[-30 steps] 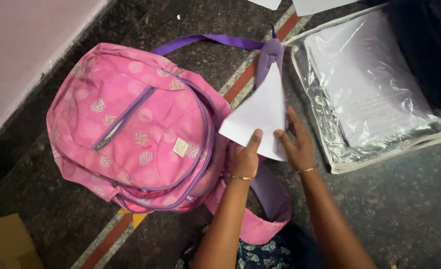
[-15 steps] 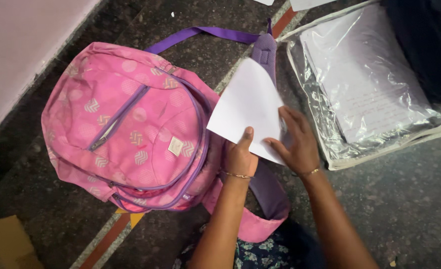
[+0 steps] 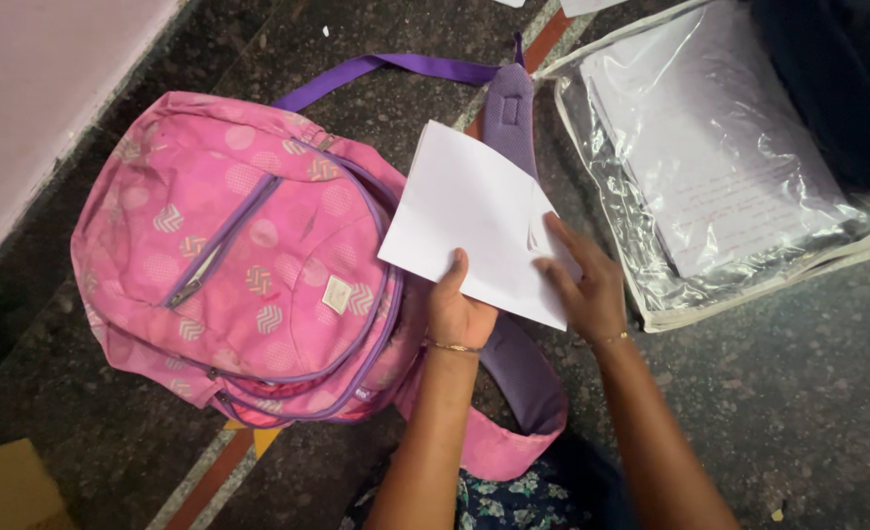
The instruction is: The person sits on the floor and packs a pink backpack. They place loose papers into a clear plastic sleeve, then put the sleeve and a notebook into the bag. Finally, they zip the backpack closed.
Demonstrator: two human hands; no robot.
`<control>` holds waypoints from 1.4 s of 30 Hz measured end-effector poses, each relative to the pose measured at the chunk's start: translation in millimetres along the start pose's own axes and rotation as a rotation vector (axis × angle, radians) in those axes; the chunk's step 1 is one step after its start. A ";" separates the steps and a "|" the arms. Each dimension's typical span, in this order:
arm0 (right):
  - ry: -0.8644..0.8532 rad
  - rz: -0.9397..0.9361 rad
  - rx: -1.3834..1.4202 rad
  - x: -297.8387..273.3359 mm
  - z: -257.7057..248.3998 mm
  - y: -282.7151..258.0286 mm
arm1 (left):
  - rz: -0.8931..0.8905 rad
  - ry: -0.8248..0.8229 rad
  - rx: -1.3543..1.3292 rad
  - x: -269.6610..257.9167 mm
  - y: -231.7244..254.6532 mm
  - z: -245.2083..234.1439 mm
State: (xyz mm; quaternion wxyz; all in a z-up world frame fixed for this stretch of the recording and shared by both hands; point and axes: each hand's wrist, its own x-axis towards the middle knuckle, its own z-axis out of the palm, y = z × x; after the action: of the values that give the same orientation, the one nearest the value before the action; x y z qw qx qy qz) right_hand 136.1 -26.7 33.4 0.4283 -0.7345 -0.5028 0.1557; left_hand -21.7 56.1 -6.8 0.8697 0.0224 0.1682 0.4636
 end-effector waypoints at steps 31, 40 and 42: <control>0.497 0.110 0.266 19.6 -28.2 -6.7 | 1.182 0.312 1.495 -33.5 0.7 66.4; 0.385 0.264 0.568 -8.3 -8.6 -33.8 | 0.150 -0.026 0.800 -35.5 -28.8 73.5; 0.326 0.180 0.605 -13.8 -5.4 -32.5 | 0.228 0.007 0.875 -34.1 -25.2 70.9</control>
State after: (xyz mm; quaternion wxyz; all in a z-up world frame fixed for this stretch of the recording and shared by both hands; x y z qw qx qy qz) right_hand 113.8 -37.2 59.4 0.6857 -0.6308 -0.2922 0.2155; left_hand 3.2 22.4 64.4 0.7212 0.4047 0.3477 0.4417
